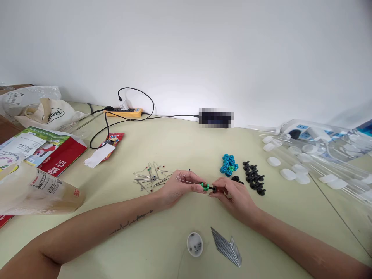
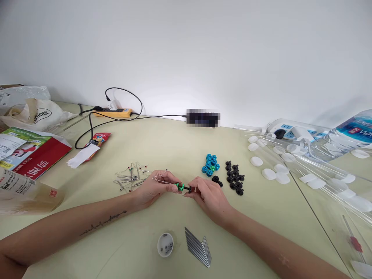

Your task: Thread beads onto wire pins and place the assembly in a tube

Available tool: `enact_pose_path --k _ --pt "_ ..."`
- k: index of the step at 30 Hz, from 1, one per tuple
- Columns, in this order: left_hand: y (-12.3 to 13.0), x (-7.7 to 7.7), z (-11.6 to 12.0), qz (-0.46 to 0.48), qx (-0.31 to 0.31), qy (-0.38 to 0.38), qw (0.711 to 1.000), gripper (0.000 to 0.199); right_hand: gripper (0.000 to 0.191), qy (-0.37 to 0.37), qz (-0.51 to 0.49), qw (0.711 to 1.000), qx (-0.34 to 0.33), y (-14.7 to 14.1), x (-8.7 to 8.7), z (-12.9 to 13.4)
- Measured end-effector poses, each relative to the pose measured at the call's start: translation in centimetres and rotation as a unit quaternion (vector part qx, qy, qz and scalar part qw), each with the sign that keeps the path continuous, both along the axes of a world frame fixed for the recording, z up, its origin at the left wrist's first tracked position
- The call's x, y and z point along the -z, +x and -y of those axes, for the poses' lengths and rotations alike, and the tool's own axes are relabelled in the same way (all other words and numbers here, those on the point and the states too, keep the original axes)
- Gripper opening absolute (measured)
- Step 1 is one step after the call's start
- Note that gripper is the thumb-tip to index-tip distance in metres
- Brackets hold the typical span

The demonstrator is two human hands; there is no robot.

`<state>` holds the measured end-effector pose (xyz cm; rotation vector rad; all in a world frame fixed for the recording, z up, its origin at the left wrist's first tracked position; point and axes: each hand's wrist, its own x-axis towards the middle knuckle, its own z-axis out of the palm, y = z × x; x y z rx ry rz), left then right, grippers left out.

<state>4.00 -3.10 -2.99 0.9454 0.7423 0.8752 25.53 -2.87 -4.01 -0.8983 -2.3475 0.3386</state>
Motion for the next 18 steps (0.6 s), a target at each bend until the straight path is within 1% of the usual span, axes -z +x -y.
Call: enact_pose_path --k 3,5,6,9,11,12,16,18 --pt "0.03 -0.01 0.07 -0.002 0.004 0.002 1.0 0.021 0.027 -0.008 0.016 1.0 -0.016 -0.01 -0.32 0.03" --pt "0.03 0.05 0.06 -0.004 0.006 0.003 1.0 0.022 0.032 -0.007 0.019 1.0 -0.018 -0.05 -0.41 0.05" --pt "0.02 0.08 0.04 -0.003 0.006 0.003 1.0 0.022 0.03 -0.008 0.018 1.0 -0.013 -0.08 -0.38 0.06" --pt "-0.03 0.12 -0.05 -0.001 0.002 0.008 1.0 0.021 0.015 -0.004 0.005 1.0 0.006 -0.13 -0.07 0.04" --pt "-0.07 0.09 -0.08 -0.001 0.003 0.01 1.0 0.021 0.01 0.002 -0.006 1.0 0.004 -0.11 0.06 0.01" --pt "-0.08 0.06 -0.08 -0.001 0.006 0.01 1.0 0.021 0.012 0.002 -0.006 1.0 -0.002 -0.09 0.06 -0.01" --pt "-0.11 0.0 -0.04 0.0 0.016 0.01 1.0 0.02 0.029 -0.001 0.012 1.0 -0.018 -0.1 -0.21 -0.03" --pt "-0.1 0.02 -0.05 -0.004 0.013 0.01 1.0 0.021 0.027 0.001 0.012 1.0 -0.005 -0.16 -0.27 -0.01"
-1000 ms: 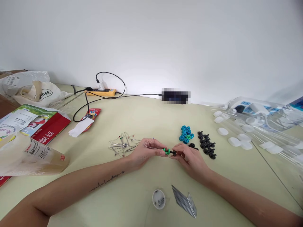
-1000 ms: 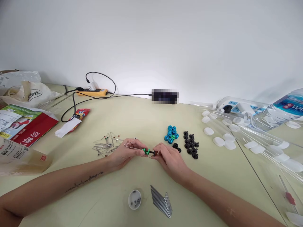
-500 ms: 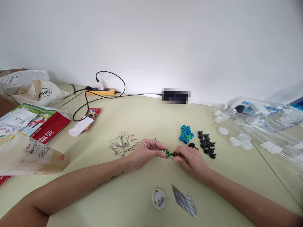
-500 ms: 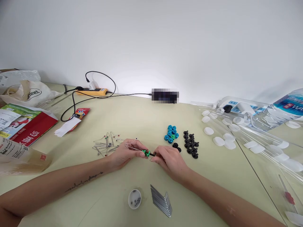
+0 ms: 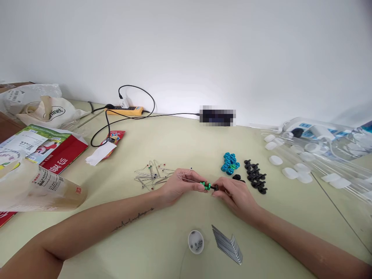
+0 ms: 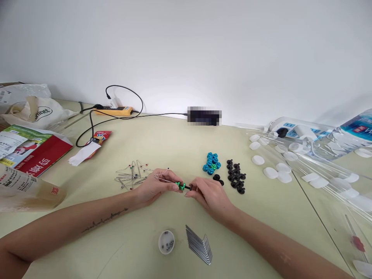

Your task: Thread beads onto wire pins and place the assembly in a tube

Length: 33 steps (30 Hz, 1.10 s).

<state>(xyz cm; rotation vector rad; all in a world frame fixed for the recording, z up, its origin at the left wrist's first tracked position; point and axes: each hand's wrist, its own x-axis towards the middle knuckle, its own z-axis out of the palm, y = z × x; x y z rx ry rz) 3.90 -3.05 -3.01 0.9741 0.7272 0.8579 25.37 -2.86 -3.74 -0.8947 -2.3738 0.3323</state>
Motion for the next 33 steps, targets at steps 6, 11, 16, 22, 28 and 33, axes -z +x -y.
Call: enact_pose_path --k 6,11,16,22,28,33 --pt "0.05 0.02 -0.03 -0.006 -0.003 -0.006 1.0 0.021 0.027 -0.002 0.001 1.0 -0.008 0.02 -0.1 0.06" --pt "0.09 0.11 -0.07 -0.006 -0.008 -0.004 1.0 0.023 0.024 -0.017 0.008 1.0 0.014 0.02 -0.06 0.06" --pt "0.09 0.07 -0.05 -0.008 -0.004 0.002 1.0 0.024 0.029 -0.015 0.004 1.0 -0.002 0.03 0.0 -0.02" --pt "0.04 0.12 -0.02 -0.005 -0.002 0.002 1.0 0.022 0.027 -0.028 0.012 0.999 0.019 0.1 -0.19 0.1" --pt "0.04 0.07 -0.03 -0.01 0.005 0.003 1.0 0.023 0.036 -0.003 0.007 1.0 -0.016 0.01 -0.13 0.05" --pt "0.06 0.07 -0.05 -0.006 -0.006 -0.003 1.0 0.024 0.027 -0.029 0.007 0.999 0.018 -0.07 -0.19 0.05"
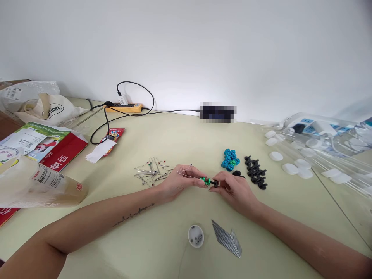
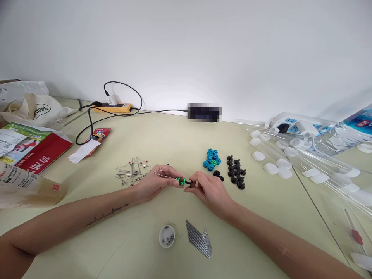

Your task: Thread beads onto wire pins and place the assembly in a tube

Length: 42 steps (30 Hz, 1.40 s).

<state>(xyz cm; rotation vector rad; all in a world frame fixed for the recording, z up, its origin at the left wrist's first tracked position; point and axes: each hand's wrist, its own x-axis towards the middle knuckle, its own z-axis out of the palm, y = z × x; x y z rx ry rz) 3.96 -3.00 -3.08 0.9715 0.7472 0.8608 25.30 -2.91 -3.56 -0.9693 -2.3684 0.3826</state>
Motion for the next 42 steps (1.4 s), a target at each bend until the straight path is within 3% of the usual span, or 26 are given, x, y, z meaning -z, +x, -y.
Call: enact_pose_path --k 8,13,16,19,23,27,33,42 --pt "0.03 -0.1 0.15 -0.005 0.014 0.006 1.0 0.022 0.046 0.002 0.022 0.999 -0.038 0.11 -0.06 -0.09" --pt "-0.01 0.22 0.06 0.014 -0.019 -0.004 1.0 0.023 0.029 -0.038 -0.004 0.999 -0.001 0.14 -0.16 0.2" --pt "-0.03 0.38 -0.01 0.029 -0.052 -0.01 0.998 0.022 0.019 -0.011 -0.016 1.0 0.013 0.11 0.13 0.3" --pt "-0.03 0.32 -0.02 0.03 -0.045 -0.007 0.999 0.021 0.013 0.013 -0.029 0.999 0.007 0.07 0.22 0.22" --pt "-0.05 0.22 0.04 0.016 -0.022 -0.002 1.0 0.023 0.015 0.005 -0.021 1.0 -0.01 0.11 -0.19 0.12" --pt "-0.06 0.38 0.06 0.026 -0.043 -0.002 0.999 0.019 0.019 -0.018 -0.016 1.0 -0.002 0.16 -0.22 0.21" --pt "0.01 0.37 0.13 0.027 -0.04 0.001 0.999 0.019 0.012 0.008 -0.032 0.999 -0.001 0.1 0.08 0.09" --pt "-0.07 0.36 -0.01 0.04 -0.053 -0.009 0.998 0.019 0.018 0.029 -0.041 0.999 0.003 0.12 0.21 0.16"
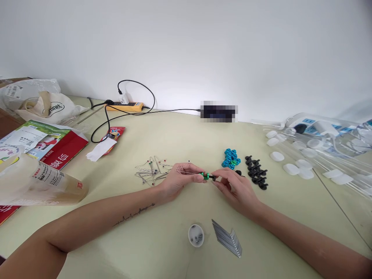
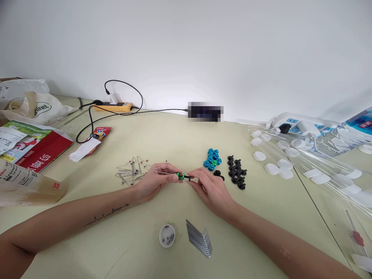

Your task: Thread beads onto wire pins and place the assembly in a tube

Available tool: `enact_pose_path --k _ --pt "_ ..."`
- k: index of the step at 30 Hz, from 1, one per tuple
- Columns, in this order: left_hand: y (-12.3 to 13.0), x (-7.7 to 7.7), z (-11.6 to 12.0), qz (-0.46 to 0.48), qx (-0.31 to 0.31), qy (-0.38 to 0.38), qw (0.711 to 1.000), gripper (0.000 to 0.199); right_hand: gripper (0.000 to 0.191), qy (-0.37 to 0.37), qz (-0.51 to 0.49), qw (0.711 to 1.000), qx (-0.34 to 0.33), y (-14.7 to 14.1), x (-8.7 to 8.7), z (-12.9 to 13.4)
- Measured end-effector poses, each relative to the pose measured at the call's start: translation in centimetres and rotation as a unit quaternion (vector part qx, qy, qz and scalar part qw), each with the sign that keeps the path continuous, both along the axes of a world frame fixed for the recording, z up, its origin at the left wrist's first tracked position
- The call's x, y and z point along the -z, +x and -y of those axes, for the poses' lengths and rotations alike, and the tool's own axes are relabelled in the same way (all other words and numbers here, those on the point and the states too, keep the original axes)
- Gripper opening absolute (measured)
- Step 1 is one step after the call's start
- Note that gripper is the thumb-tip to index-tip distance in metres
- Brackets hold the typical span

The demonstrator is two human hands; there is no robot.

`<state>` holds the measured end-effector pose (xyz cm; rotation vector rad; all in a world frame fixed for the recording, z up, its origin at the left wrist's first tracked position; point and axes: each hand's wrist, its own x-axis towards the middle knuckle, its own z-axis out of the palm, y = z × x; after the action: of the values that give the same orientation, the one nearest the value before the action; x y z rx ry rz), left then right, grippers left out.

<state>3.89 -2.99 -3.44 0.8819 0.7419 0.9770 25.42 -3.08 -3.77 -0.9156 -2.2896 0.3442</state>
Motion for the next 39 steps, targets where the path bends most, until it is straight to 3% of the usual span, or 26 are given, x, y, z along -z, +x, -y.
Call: enact_pose_path --k 16,22,31,39 --pt "0.03 0.12 0.03 -0.018 0.018 0.006 1.0 0.02 0.016 -0.041 0.009 0.999 -0.008 0.0 -0.29 0.06" --pt "0.04 0.03 0.07 -0.009 0.012 0.002 1.0 0.02 0.012 -0.018 0.012 1.0 0.004 -0.06 -0.32 0.01" --pt "0.07 0.05 0.1 0.001 -0.007 -0.006 1.0 0.019 0.035 -0.023 -0.011 0.999 -0.026 0.35 -0.58 0.08" --pt "0.13 -0.17 0.17 -0.019 0.023 0.003 1.0 0.021 0.034 -0.037 0.014 0.999 -0.011 0.21 -0.59 -0.05"
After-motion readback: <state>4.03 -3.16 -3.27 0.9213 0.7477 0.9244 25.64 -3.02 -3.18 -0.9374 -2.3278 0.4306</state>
